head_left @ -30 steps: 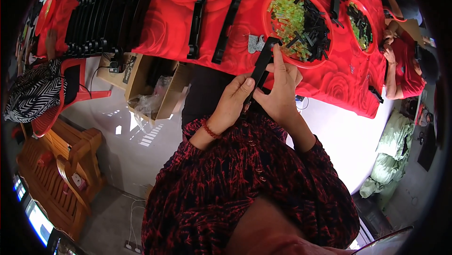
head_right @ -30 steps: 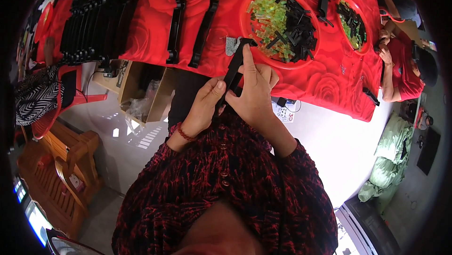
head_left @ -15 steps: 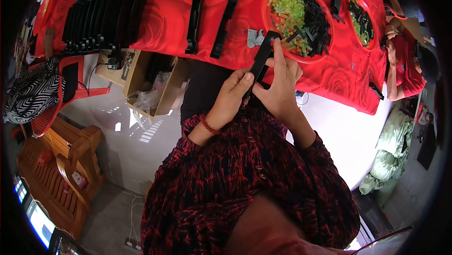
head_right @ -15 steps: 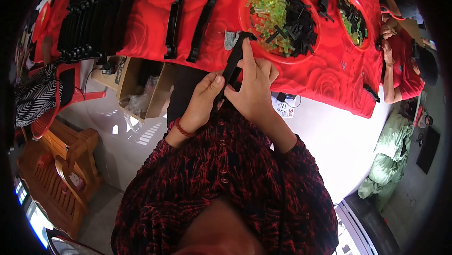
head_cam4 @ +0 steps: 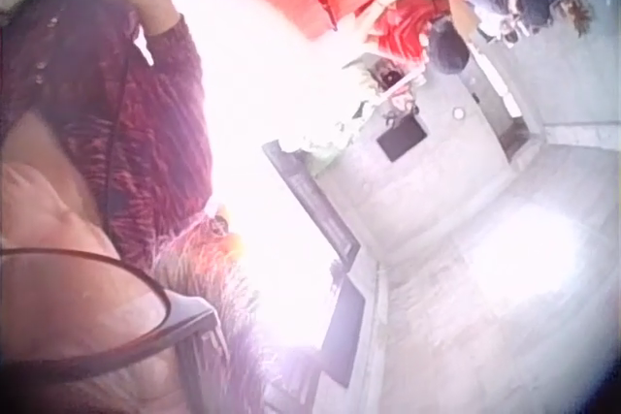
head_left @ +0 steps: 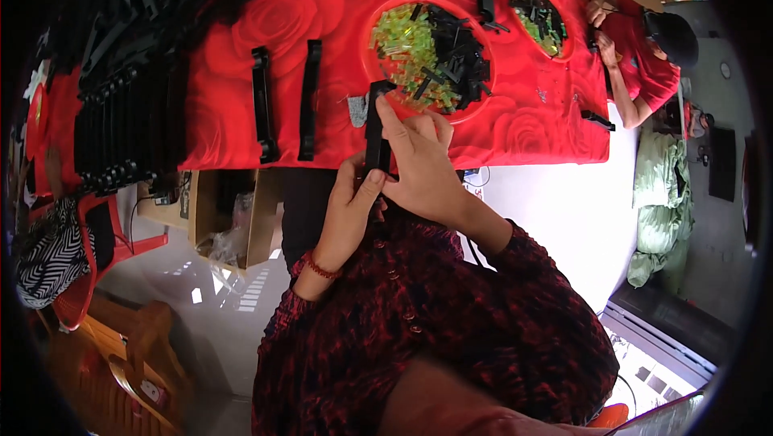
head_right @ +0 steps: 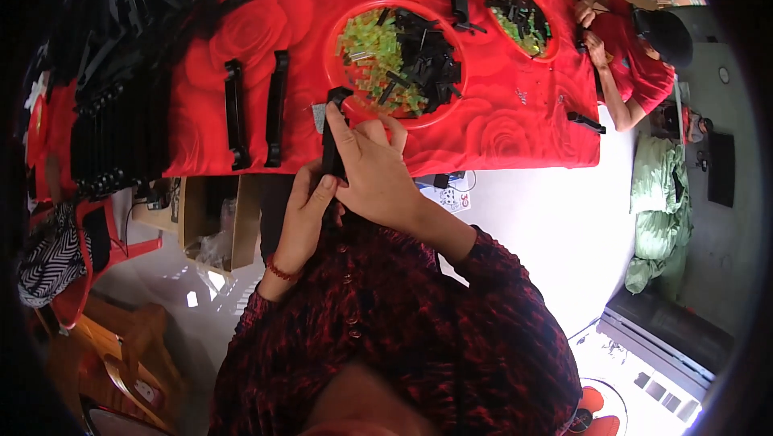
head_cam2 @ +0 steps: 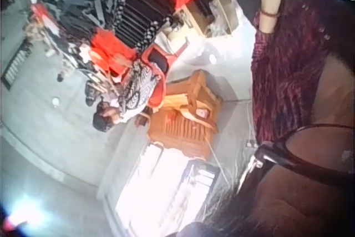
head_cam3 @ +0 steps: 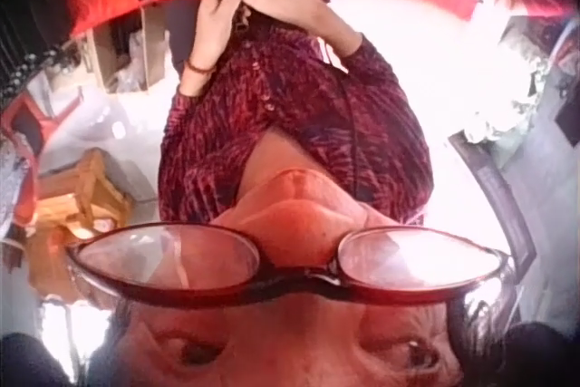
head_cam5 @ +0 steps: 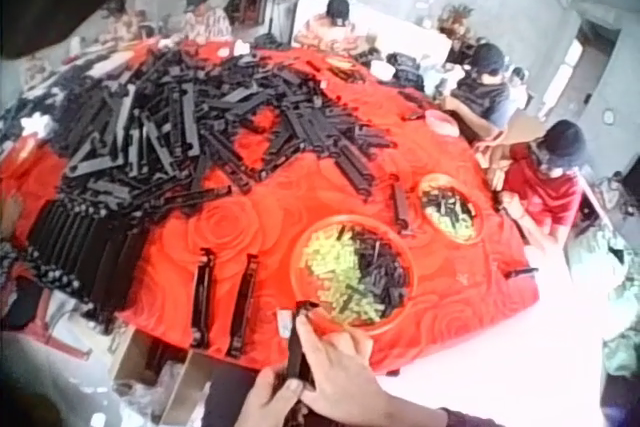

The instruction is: The person assembles black plastic parts by hand, holding and turning each piece while inserting and pressing smaller components into place.

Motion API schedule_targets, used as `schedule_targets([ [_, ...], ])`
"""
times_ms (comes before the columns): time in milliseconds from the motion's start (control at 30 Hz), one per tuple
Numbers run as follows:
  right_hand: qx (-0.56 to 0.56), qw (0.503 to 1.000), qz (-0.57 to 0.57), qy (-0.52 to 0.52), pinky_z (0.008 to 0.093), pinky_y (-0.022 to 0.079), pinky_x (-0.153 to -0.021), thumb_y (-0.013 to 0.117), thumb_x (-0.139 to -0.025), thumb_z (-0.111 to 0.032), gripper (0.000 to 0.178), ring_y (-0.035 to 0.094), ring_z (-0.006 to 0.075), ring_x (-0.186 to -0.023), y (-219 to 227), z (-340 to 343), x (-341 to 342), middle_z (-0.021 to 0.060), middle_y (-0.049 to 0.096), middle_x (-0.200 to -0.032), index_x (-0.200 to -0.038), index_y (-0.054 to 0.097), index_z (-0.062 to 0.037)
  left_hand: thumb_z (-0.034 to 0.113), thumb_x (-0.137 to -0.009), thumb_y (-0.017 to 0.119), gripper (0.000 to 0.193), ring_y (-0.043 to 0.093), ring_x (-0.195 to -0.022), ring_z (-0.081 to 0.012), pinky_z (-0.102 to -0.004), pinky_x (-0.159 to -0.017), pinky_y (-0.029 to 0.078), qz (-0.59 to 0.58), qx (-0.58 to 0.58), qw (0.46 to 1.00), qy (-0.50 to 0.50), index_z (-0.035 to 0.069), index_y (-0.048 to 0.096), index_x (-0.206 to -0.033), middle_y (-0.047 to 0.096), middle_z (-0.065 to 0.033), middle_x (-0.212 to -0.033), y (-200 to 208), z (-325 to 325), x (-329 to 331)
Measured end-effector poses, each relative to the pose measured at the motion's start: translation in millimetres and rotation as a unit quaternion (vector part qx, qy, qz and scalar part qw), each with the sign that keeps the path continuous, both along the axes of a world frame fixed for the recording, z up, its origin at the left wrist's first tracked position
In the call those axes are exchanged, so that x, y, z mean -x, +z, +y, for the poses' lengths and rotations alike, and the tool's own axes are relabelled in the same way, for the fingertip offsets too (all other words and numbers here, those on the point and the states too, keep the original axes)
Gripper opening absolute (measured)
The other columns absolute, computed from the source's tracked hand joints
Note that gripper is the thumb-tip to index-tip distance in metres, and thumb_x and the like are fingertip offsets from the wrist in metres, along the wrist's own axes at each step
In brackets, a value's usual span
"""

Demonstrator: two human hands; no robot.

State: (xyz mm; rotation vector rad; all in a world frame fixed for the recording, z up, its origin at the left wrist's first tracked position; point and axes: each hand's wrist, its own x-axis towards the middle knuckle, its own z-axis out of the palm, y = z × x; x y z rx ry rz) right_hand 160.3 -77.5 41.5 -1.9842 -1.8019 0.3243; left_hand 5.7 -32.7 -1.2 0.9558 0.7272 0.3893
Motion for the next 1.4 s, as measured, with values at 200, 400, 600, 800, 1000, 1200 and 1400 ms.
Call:
schedule_targets([
  [200, -0.024, 1.0, -0.01, 0.0, 0.0532, 0.021, -0.108, 0.073, -0.075, -0.019, 0.097, 0.049, 0.029, -0.107, 0, 4, 3, 0.0102, 0.059, -0.103, -0.153, 0.02, 0.0021, 0.029, -0.102, 0.057, 0.046, 0.054, -0.068, -0.0065, -0.0215, -0.058, 0.046, 0.001, -0.041, 0.998, 0.046, -0.001, 0.044, -0.135, 0.059, -0.0028, -0.093, 7, -1, -4],
  [400, -0.03, 0.999, 0.017, -0.002, 0.0486, 0.023, -0.106, 0.072, -0.074, -0.02, 0.095, 0.048, 0.0299, -0.111, 0, 8, 3, 0.0127, 0.058, -0.109, -0.154, 0.023, -0.0002, 0.026, -0.102, 0.056, 0.045, 0.054, -0.068, -0.0061, -0.021, -0.058, 0.045, 0.01, -0.064, 0.996, 0.055, -0.001, 0.043, -0.136, 0.058, -0.0021, -0.091, 9, 2, -3],
  [600, -0.055, 0.997, 0.052, -0.007, 0.0483, 0.026, -0.103, 0.07, -0.074, -0.015, 0.085, 0.049, 0.0279, -0.108, 0, 12, 4, 0.0095, 0.061, -0.106, -0.15, 0.035, -0.0042, 0.022, -0.102, 0.056, 0.043, 0.055, -0.067, -0.007, -0.0221, -0.057, 0.046, -0.023, -0.013, 0.997, 0.066, -0.001, 0.043, -0.136, 0.058, -0.0032, -0.092, 11, 5, -3],
  [800, -0.039, 0.972, 0.231, 0.022, 0.0398, 0.032, -0.111, 0.058, -0.079, 0.006, 0.068, 0.048, 0.0277, -0.128, 22, 8, -10, 0.0128, 0.057, -0.132, -0.145, 0.044, -0.0052, 0.031, -0.105, 0.048, 0.043, 0.057, -0.065, -0.0105, -0.0243, -0.058, 0.047, -0.004, -0.021, 0.996, 0.088, -0.003, 0.048, -0.131, 0.06, -0.0052, -0.093, 8, 14, 6],
  [1000, -0.106, 0.896, 0.415, -0.115, 0.0318, 0.041, -0.105, 0.053, -0.097, -0.001, 0.048, 0.053, 0.0197, -0.123, 18, 14, -15, 0.0148, 0.053, -0.136, -0.143, 0.041, 0.0032, 0.032, -0.106, 0.043, 0.046, 0.063, -0.066, -0.0164, -0.0291, -0.06, 0.051, -0.116, 0.058, 0.99, 0.058, -0.006, 0.047, -0.131, 0.066, -0.0133, -0.102, 9, 20, 11],
  [1200, -0.095, 0.853, 0.493, -0.141, 0.0308, 0.042, -0.104, 0.048, -0.104, -0.013, 0.047, 0.054, 0.018, -0.121, 2, 25, -16, 0.0155, 0.055, -0.132, -0.146, 0.036, 0.0051, 0.029, -0.107, 0.042, 0.048, 0.066, -0.071, -0.017, -0.0274, -0.061, 0.054, -0.163, 0.093, 0.982, -0.003, -0.005, 0.041, -0.141, 0.066, -0.0146, -0.108, 8, 15, 14],
  [1400, -0.091, 0.845, 0.513, -0.124, 0.0303, 0.048, -0.095, 0.044, -0.106, -0.017, 0.04, 0.063, 0.0152, -0.101, 5, 29, -17, 0.011, 0.065, -0.114, -0.141, 0.045, 0.0026, 0.027, -0.106, 0.04, 0.045, 0.067, -0.075, -0.0184, -0.0276, -0.067, 0.055, -0.139, 0.078, 0.987, -0.035, -0.005, 0.044, -0.137, 0.065, -0.0161, -0.108, 17, 15, 13],
])
